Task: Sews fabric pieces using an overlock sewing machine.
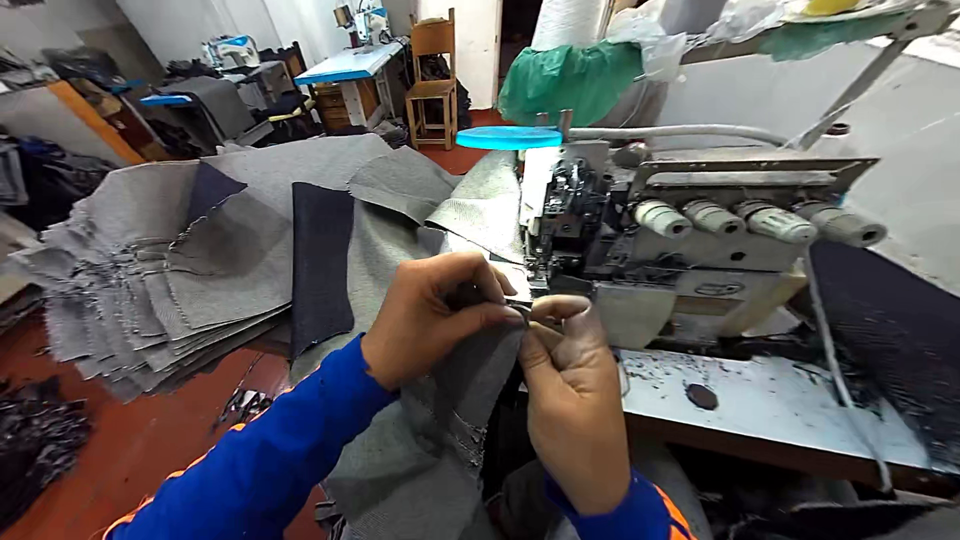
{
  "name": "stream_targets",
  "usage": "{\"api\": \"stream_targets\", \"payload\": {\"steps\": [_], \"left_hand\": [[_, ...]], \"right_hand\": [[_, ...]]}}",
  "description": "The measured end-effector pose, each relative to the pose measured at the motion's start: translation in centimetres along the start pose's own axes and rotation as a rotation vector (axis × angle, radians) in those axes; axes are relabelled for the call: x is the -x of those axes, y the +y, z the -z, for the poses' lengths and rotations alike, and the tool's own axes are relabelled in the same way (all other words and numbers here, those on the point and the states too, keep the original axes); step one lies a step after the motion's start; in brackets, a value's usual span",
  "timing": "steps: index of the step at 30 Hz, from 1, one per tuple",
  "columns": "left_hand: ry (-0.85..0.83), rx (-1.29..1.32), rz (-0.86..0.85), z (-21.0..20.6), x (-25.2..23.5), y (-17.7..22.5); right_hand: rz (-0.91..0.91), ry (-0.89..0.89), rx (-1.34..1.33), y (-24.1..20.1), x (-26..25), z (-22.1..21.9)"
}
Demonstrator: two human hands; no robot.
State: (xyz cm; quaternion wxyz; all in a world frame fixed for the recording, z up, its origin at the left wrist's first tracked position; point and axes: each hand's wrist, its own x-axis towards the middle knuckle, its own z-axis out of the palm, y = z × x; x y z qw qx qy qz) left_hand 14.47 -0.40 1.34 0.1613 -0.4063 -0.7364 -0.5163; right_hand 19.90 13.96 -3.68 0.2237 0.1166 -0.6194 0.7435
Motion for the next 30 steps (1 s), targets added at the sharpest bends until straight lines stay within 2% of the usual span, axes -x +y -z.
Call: {"api": "stream_targets", "payload": {"steps": [4,7,8,10,11,13,16,19,22,26,30], "left_hand": [[0.052,-0.053,0.042,0.6,-0.3,0.5],[0.077,-0.146,-0.020,0.6,-1.5,0.8],[0.057,-0.191,-0.027,0.3,-1.8,0.4],[0.018,-0.292,0.007,-1.2,-2.0,-2.0],[0.024,-0.349,0.033,-2.2,-1.6,-3.7],[0.105,-0.488,0.039,-3.7,-0.2,-5.6],[0.145,-0.786,-0.062,-5.0,1.6,-4.4],[0.034,-0.943,-0.060,-7.0,2.9,-2.3],[-0.063,-0.878,-0.003,-7.6,2.2,-2.2],[-0.184,-0.642,0.083,-5.5,-0.2,-1.8],[-0.258,-0.655,-0.031,-4.0,1.1,1.4]], "right_hand": [[0.009,0.025,-0.134,0.9,0.2,-0.9],[0.047,-0.135,0.066,2.1,2.2,-0.9],[0.009,-0.156,0.121,2.7,3.3,-1.4],[-0.179,-0.193,0.199,4.0,5.3,-2.0],[-0.278,-0.206,0.172,4.6,5.9,-1.8],[-0.363,-0.227,0.073,5.3,6.4,-0.5],[-0.338,-0.257,0.050,5.5,7.5,1.9],[-0.225,-0.260,0.118,5.4,7.7,3.7],[-0.097,-0.258,0.184,5.1,6.1,4.8],[-0.039,-0.250,0.177,4.4,3.9,5.3],[-0.103,-0.276,0.084,3.7,2.1,6.4]]}}
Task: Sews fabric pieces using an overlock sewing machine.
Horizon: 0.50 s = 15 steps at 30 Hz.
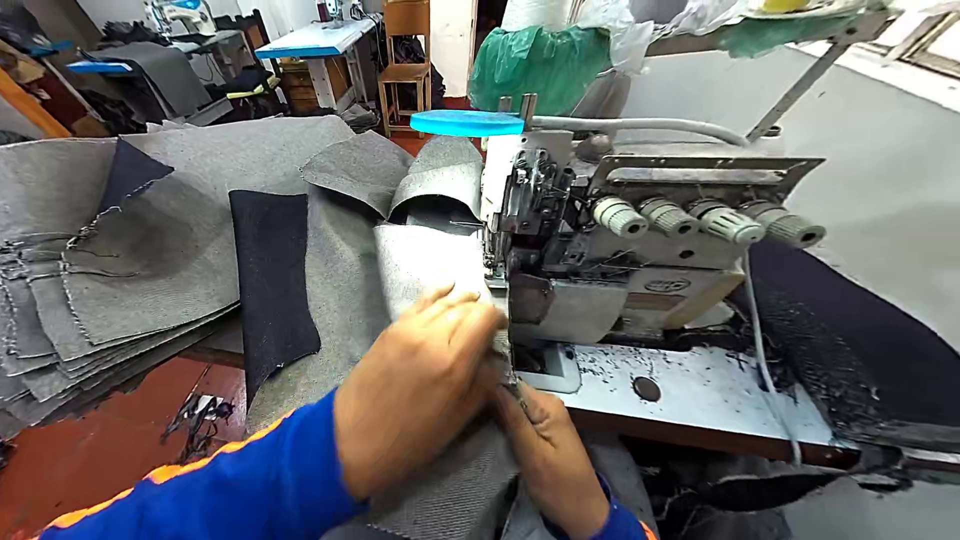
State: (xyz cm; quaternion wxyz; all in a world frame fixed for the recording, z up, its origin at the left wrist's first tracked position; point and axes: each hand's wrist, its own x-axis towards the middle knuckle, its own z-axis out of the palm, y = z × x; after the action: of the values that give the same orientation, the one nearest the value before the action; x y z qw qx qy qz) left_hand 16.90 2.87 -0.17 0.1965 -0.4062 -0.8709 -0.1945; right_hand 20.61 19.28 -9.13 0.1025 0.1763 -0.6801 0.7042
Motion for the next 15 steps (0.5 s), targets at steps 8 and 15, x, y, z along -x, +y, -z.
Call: {"api": "stream_targets", "payload": {"steps": [8,15], "left_hand": [[-0.018,-0.333,-0.264,-1.3,4.4,0.3],[-0.038,-0.256,-0.412,-0.4,1.3,-3.5]], "right_hand": [[0.095,0.132,0.096,0.6,-1.3,-1.4],[0.187,0.263,0.251,1.4,-2.9,-2.8]]}}
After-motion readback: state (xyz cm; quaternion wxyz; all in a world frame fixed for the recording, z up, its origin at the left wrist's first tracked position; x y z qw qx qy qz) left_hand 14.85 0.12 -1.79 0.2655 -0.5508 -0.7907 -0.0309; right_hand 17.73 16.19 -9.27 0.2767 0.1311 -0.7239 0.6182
